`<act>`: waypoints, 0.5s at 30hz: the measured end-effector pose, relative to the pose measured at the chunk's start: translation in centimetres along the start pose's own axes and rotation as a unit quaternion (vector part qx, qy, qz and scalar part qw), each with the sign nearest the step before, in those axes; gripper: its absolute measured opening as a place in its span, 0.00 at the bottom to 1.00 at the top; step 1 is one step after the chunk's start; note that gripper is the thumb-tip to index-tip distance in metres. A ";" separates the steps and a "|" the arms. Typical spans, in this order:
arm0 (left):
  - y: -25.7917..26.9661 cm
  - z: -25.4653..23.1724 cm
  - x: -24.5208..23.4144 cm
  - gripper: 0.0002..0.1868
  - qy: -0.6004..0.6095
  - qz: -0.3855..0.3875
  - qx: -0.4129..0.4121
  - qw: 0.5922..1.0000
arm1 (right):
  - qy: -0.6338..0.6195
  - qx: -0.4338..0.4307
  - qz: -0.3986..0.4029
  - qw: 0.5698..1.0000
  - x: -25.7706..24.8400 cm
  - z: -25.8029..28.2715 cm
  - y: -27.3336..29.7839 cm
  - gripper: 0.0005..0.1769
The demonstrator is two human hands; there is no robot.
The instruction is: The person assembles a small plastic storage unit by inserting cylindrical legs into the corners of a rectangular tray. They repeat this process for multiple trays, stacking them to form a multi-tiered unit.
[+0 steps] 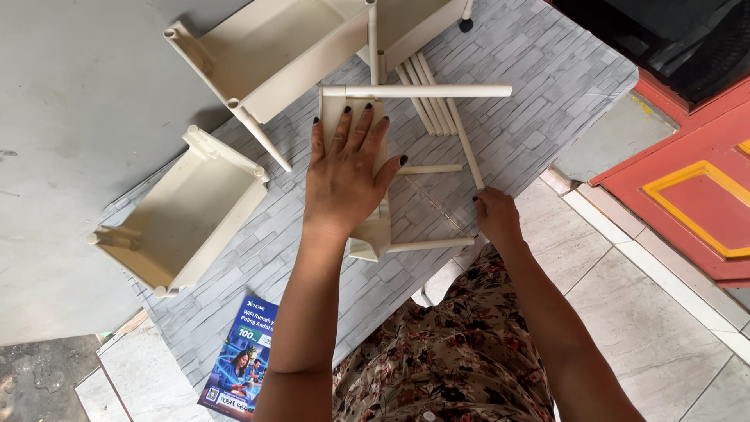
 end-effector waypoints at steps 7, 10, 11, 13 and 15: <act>-0.2 0.0 0.2 0.31 -0.009 0.006 -0.005 1.000 | -0.092 0.079 -0.043 0.992 -0.8 1.3 -2.9 0.19; -0.2 -0.1 0.1 0.31 -0.010 0.013 -0.009 1.000 | -0.074 0.101 -0.035 0.992 -0.5 1.7 -4.2 0.22; -0.2 -0.1 0.0 0.31 -0.009 0.016 -0.011 1.000 | -0.064 0.114 -0.029 0.991 -0.4 1.7 -4.6 0.22; -0.3 -0.2 -0.1 0.31 -0.003 0.021 -0.020 1.000 | -0.065 0.155 -0.002 0.986 -0.1 1.3 -5.0 0.20; -0.2 -0.3 -0.2 0.31 -0.001 0.028 -0.028 0.999 | -0.080 0.183 0.012 0.980 0.2 0.8 -5.0 0.19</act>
Point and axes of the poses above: each hand's wrist, its own y-axis away from the middle knuckle, its own x-axis out of the palm, z = x × y, the point moved 1 cm from there along -y, towards the middle knuckle, and after that the axes turned 4 degrees about z, right-handed, at the moved point
